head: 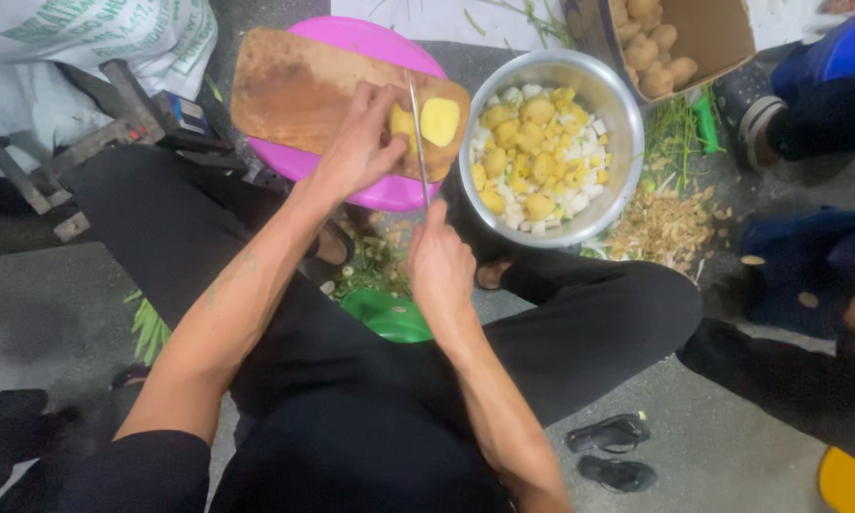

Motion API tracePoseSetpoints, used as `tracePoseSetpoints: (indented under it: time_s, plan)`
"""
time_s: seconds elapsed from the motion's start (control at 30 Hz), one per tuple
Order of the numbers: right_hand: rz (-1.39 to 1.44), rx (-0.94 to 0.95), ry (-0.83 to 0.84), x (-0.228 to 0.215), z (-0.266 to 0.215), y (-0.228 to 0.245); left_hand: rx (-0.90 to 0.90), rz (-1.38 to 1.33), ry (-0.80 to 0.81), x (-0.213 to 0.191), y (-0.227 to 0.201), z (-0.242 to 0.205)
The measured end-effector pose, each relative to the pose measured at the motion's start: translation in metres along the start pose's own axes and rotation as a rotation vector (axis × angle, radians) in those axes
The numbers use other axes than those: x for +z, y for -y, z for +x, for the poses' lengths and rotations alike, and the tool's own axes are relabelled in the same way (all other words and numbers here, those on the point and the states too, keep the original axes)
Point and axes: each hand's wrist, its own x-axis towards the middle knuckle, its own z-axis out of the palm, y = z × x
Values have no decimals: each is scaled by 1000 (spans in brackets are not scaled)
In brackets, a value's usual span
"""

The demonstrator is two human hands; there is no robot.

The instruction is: The person peels a potato using a knife, then slices it into wedges on a wooden cutting board. The wedges are transferred into a metal bowl containing other chopped vegetables.

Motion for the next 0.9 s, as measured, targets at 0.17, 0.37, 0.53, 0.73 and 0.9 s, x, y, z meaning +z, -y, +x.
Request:
tracePoseSetpoints:
  time_s: [0.17, 0.37, 0.53, 0.73, 0.9]
  plan:
    - [53, 14, -3, 3, 3, 5, -30, -19, -2, 2, 4, 0]
    - [75, 32, -21, 1, 10, 13, 34, -6, -22, 1, 8, 2]
    - [60, 34, -27, 10, 14, 11, 10, -25, -15, 4, 14, -2]
    - [1, 23, -50, 33, 29, 0, 35, -15, -29, 5, 14, -4]
    - [-20, 32, -70, 59, 45, -13, 18, 1, -28, 5, 9, -10]
